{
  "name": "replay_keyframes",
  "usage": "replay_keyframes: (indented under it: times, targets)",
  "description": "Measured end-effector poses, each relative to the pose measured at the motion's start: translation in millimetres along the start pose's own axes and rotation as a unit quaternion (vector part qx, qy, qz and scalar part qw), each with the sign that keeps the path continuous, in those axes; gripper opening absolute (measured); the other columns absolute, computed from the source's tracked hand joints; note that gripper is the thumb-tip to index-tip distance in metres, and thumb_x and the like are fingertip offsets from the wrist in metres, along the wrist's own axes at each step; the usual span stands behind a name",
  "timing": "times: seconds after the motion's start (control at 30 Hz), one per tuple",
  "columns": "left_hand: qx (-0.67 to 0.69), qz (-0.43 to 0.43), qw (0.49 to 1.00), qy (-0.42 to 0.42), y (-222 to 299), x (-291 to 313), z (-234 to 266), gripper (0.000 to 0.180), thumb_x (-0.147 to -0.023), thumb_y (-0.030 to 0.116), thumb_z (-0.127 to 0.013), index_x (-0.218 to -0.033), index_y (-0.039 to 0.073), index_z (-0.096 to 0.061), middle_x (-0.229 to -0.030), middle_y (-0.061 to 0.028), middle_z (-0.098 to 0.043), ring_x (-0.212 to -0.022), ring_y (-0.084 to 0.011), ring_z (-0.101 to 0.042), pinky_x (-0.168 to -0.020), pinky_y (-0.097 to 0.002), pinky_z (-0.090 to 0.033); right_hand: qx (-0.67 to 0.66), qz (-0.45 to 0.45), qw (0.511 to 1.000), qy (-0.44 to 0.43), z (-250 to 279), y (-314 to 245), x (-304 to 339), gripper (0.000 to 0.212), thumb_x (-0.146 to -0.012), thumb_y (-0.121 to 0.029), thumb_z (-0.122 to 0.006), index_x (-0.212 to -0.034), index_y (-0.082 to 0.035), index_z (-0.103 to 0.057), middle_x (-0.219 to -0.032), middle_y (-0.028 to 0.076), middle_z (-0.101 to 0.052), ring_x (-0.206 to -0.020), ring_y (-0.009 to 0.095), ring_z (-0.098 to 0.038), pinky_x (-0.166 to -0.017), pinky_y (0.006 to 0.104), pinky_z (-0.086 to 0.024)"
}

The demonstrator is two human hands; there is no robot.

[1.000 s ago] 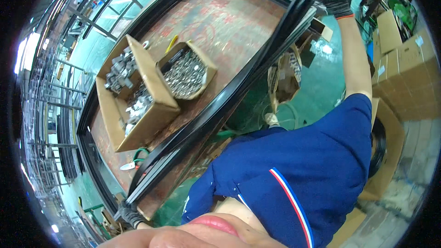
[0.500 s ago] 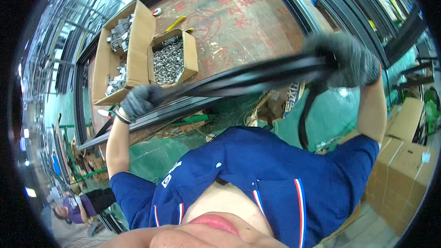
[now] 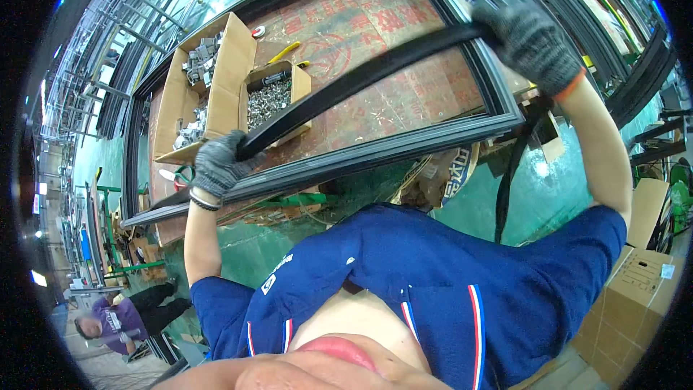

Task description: Inserting a rubber gasket seal into the perimeter of a metal window frame.

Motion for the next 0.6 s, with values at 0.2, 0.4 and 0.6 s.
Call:
replay_keyframes:
  times: [0.2,0.4,0.6]
  targets:
    - [0.312,-0.112,0.921,-0.203,46,-29,-5,0.056,-0.073,0.04,-0.07,-0.113,0.002,-0.057,-0.1,-0.0179,-0.064,-0.093,-0.0259,-0.062,-0.083,-0.0329,-0.047,-0.035,0.208,0.939,0.273,41,-76,-25,0.041,-0.069,-0.007,-0.062,-0.11,-0.013,-0.057,-0.114,0.014,-0.058,-0.1,0.033,-0.057,-0.083,0.0411,-0.047]
    - [0.199,-0.248,0.942,-0.104,78,-45,27,0.042,-0.078,0.036,-0.067,-0.107,0.007,-0.058,-0.092,-0.015,-0.063,-0.086,-0.0282,-0.062,-0.076,-0.0347,-0.048,-0.421,-0.046,0.889,-0.173,16,-106,14,0.038,-0.075,-0.004,-0.067,-0.11,-0.006,-0.054,-0.09,0.009,-0.06,-0.083,0.017,-0.061,-0.076,0.0314,-0.05]
    - [0.038,-0.369,0.873,0.318,83,-2,121,0.018,-0.07,0.025,-0.066,-0.082,0.014,-0.057,-0.066,-0.0048,-0.055,-0.06,-0.0243,-0.058,-0.052,-0.0373,-0.045,-0.815,-0.184,0.402,-0.375,-31,-157,73,0.067,-0.073,-0.032,-0.071,-0.124,0.003,-0.046,-0.093,0.016,-0.063,-0.074,0.021,-0.064,-0.061,0.0296,-0.052]
Point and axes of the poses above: each hand's wrist, its own x-axis away from the middle knuckle, its own z-axis out of the back of the hand, y = z × x, the point moved 7 cm from there along -x, towards the middle knuckle
